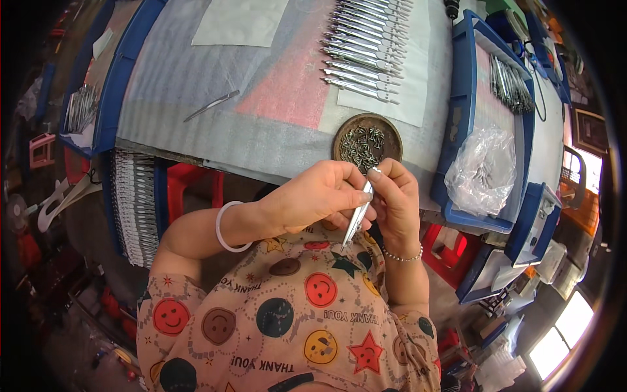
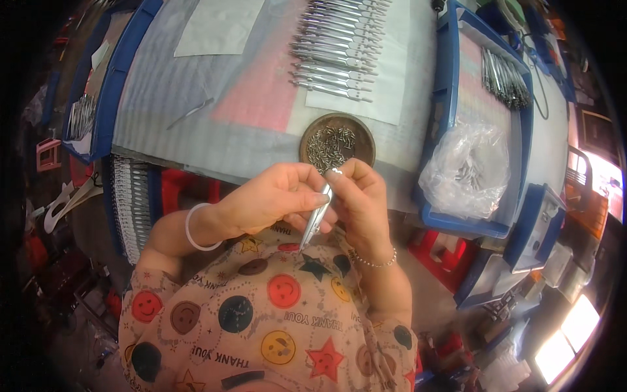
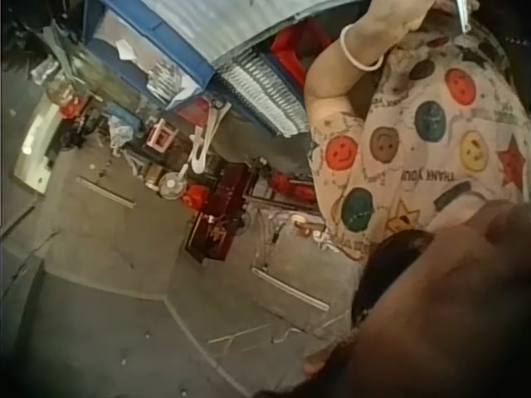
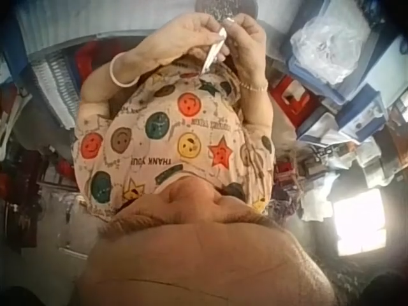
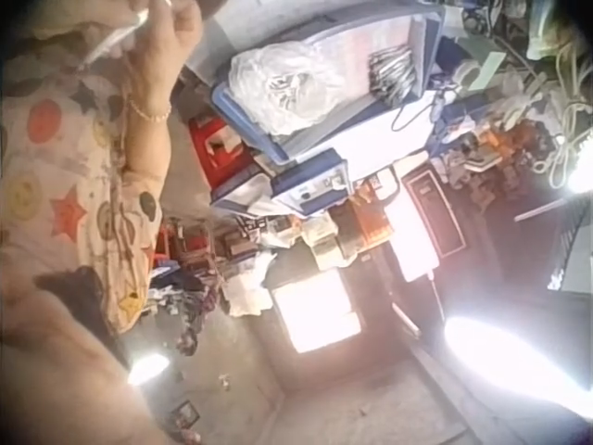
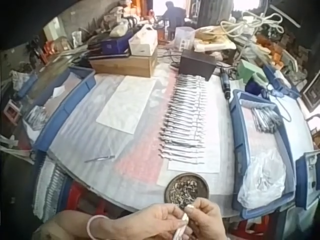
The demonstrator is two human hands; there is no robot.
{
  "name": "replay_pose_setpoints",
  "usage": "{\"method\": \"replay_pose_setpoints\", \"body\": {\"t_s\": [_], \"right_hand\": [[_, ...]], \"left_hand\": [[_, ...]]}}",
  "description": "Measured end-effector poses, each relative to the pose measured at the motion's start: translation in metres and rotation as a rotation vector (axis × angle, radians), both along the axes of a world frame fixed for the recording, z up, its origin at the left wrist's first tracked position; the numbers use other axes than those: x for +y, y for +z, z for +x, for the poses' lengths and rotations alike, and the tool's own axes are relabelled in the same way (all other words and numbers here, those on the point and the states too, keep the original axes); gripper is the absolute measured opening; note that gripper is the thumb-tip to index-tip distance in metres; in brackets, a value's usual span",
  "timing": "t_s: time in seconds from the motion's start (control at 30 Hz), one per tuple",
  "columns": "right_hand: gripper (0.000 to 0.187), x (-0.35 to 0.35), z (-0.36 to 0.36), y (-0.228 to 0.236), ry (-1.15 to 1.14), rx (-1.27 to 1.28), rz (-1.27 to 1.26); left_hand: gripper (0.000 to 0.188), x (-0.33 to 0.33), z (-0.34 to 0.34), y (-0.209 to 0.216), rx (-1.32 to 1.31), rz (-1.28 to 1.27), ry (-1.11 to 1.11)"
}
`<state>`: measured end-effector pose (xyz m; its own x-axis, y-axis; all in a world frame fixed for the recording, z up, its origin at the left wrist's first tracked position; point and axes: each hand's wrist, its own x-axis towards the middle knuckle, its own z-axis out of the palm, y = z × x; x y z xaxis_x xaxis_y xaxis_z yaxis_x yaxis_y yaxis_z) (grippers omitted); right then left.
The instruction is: Assembling small metal and plastic components for writing instruments at a workbench.
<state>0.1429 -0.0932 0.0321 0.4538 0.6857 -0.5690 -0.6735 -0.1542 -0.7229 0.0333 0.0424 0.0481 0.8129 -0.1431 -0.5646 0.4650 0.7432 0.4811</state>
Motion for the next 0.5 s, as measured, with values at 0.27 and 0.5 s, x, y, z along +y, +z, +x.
{"method": "replay_pose_setpoints", "body": {"t_s": [0.27, 0.5], "right_hand": [[0.014, -0.002, 0.003, 0.005, -0.040, 0.011, 0.028], [0.014, -0.010, -0.008, 0.015, -0.148, 0.013, 0.261]], "left_hand": [[0.013, 0.002, 0.008, 0.011, 0.003, 0.032, -0.029], [0.029, -0.018, 0.003, 0.009, -0.060, -0.047, 0.117]]}}
